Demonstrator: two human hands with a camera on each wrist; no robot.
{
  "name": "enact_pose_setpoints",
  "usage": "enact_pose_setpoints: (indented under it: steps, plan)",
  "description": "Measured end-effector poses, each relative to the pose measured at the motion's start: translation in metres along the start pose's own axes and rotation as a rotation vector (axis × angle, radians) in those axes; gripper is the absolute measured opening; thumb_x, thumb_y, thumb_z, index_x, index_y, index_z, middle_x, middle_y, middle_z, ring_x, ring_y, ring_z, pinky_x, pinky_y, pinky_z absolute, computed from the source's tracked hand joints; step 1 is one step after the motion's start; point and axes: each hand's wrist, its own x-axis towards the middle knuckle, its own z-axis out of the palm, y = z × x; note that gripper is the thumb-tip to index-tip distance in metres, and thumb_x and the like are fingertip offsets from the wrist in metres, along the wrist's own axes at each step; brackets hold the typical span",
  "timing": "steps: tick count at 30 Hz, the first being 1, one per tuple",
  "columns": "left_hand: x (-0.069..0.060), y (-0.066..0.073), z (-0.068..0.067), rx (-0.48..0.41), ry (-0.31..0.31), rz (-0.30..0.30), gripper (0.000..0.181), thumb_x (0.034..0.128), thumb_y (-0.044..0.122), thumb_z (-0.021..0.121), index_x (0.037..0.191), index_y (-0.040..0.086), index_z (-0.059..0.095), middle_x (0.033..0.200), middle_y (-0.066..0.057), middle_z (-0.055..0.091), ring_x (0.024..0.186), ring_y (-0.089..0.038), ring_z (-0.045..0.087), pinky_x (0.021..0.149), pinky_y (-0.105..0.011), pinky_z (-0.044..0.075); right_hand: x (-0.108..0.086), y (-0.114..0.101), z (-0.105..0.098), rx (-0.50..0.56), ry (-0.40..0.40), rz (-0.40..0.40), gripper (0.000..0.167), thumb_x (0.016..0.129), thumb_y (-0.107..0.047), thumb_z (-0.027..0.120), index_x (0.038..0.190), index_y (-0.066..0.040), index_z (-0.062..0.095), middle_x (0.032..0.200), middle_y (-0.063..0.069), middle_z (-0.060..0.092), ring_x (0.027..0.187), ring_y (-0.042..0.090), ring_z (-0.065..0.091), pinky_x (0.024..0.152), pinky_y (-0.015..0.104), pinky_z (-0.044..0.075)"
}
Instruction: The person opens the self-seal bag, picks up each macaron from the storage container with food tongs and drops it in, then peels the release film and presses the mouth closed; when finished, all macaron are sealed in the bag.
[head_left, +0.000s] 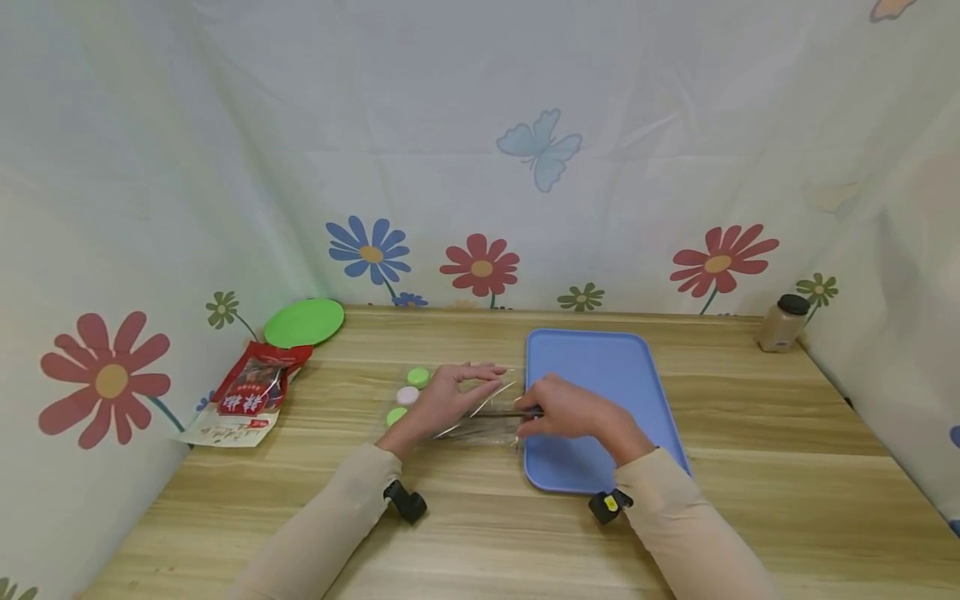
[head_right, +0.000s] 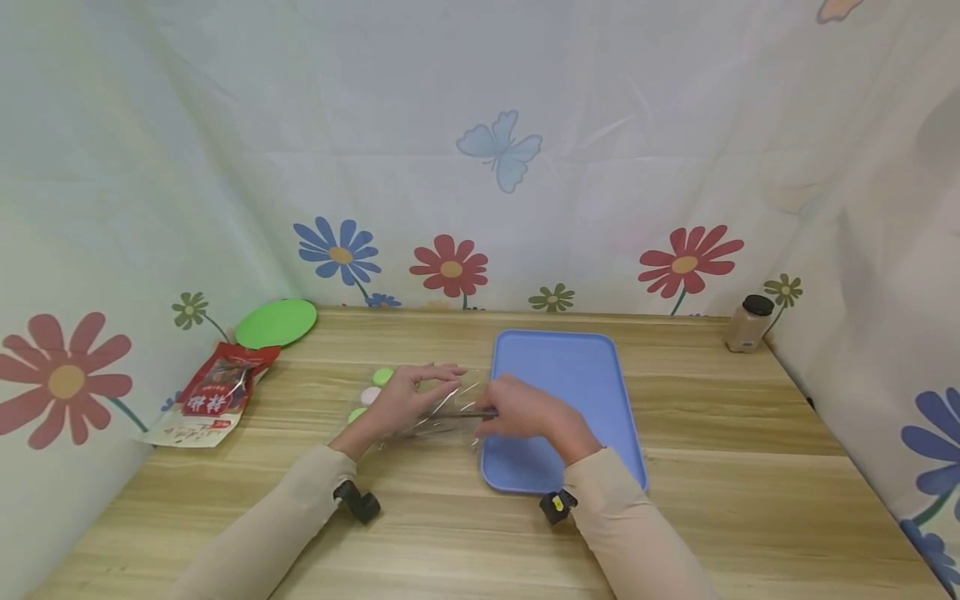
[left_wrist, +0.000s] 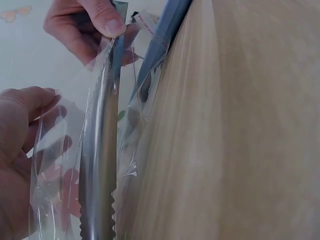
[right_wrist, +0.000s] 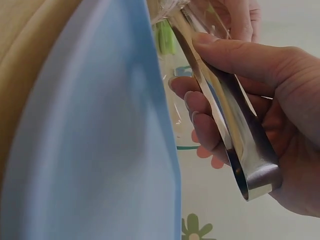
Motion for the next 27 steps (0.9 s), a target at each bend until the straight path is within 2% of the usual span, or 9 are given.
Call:
enact_pose_setpoints:
  steps: [6,14,21,27]
  plan:
    - [0.0009,0.0005,0.0003,-0.007,0.008,0.008,0.022,0.0961,0.028,0.070,0.113,0.015,0.078,0.125,0.006,0.069,0.130,-0.019,0.055,0.117,-0.046,0.031,-0.0052,0.0005,-0.0061,0.001,-0.001,0.027,0.030,0.091,-0.018,0.076,0.116,-0.001,0.074,0.089,-0.004,0.072,0.067,0.006,0.059,0.059,0.023,0.048]
    - [0.0009,-0.0013,-0.0008,0.004,0.006,0.016,0.022,0.0960,0.029,0.070,0.113,0.018,0.077,0.124,0.010,0.069,0.129,-0.016,0.056,0.118,-0.043,0.030,-0.0017,-0.0038,-0.0060,-0.029,-0.004,-0.023,0.013,0.093,-0.017,0.074,0.101,-0.006,0.076,0.068,-0.002,0.062,0.054,0.003,0.042,0.050,0.021,0.032]
    - [0.0008,0.0006,-0.0008,-0.003,0.013,0.020,0.021,0.0965,0.028,0.069,0.113,0.018,0.077,0.124,0.009,0.069,0.128,-0.013,0.056,0.118,-0.046,0.029,-0.0018,-0.0053,-0.0063,-0.009,0.004,0.010,0.024,0.093,-0.016,0.073,0.114,-0.003,0.075,0.081,-0.003,0.070,0.059,0.006,0.054,0.053,0.022,0.040]
    - [0.0012,0.0013,-0.0006,-0.014,0.008,0.016,0.020,0.0967,0.026,0.069,0.112,0.016,0.078,0.124,0.007,0.069,0.129,-0.017,0.056,0.118,-0.047,0.028,-0.0015,-0.0041,-0.0055,-0.024,0.005,0.001,0.019,0.093,-0.017,0.073,0.108,-0.005,0.076,0.074,-0.006,0.066,0.057,0.007,0.052,0.051,0.021,0.038]
